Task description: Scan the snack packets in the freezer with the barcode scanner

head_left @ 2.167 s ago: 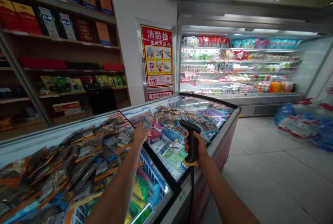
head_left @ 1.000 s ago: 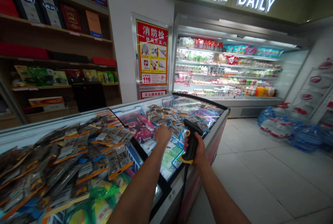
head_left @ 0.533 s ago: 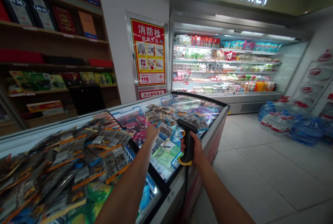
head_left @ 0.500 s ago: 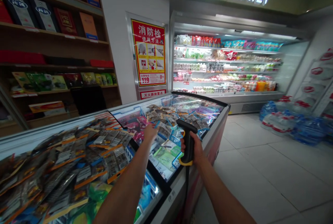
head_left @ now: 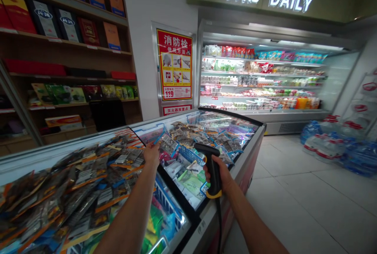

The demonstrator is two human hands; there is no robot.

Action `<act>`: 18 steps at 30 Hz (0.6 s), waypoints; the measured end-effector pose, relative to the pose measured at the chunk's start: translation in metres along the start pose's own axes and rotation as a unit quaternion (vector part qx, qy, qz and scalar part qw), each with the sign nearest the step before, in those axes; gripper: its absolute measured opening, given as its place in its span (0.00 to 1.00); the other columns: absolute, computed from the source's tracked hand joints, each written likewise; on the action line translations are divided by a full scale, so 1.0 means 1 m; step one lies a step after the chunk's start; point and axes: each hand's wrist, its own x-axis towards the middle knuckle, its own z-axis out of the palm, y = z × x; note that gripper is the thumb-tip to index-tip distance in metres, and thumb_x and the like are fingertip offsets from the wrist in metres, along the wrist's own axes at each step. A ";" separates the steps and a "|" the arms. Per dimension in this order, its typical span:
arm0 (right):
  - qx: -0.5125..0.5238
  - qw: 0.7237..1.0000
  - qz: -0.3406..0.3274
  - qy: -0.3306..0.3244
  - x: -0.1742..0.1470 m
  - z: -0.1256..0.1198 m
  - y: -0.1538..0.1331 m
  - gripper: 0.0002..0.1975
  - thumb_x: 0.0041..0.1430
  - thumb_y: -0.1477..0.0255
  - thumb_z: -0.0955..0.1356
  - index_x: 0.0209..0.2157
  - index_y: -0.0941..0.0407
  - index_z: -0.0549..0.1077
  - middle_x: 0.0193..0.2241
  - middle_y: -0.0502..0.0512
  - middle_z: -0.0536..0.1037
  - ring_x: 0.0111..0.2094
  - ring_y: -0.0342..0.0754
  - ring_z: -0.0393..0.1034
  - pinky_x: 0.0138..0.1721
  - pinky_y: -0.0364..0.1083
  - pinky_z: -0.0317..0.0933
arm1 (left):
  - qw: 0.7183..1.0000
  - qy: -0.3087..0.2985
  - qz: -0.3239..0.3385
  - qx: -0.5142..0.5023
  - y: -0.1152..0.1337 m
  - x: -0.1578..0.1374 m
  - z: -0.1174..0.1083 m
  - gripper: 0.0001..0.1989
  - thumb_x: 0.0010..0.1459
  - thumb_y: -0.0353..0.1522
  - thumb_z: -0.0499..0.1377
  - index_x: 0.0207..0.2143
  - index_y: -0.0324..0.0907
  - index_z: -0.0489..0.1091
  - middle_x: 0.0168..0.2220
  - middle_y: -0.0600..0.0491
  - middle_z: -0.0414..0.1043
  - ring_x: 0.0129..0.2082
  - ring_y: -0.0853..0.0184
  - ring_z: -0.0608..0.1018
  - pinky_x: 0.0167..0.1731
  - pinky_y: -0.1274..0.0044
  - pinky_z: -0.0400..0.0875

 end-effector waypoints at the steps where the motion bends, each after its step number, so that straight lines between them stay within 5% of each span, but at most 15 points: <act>1: 0.000 1.000 -0.001 -0.001 0.000 0.000 0.000 0.16 0.46 0.60 0.65 0.28 0.60 0.68 0.15 0.49 0.69 0.12 0.40 0.61 0.12 0.39 0.56 | 1.000 0.002 -0.013 -0.014 0.001 0.000 0.000 0.06 0.38 0.26 0.57 0.22 0.39 0.62 0.14 0.62 0.58 0.13 0.77 0.62 0.13 0.83 0.56; 13: 0.008 1.000 -0.005 0.001 0.000 -0.001 -0.001 0.15 0.45 0.60 0.66 0.28 0.59 0.68 0.15 0.49 0.70 0.12 0.39 0.61 0.12 0.39 0.55 | 0.999 0.001 -0.030 -0.042 0.006 -0.003 0.001 0.07 0.38 0.22 0.55 0.22 0.40 0.62 0.15 0.61 0.60 0.13 0.76 0.62 0.13 0.83 0.55; 18: 0.014 1.000 -0.007 0.017 -0.001 -0.002 -0.002 0.15 0.45 0.61 0.66 0.29 0.59 0.69 0.15 0.49 0.69 0.12 0.39 0.60 0.12 0.39 0.55 | 1.000 0.007 0.011 -0.011 0.017 -0.007 -0.002 0.06 0.39 0.24 0.55 0.24 0.39 0.64 0.15 0.61 0.60 0.11 0.77 0.60 0.12 0.83 0.54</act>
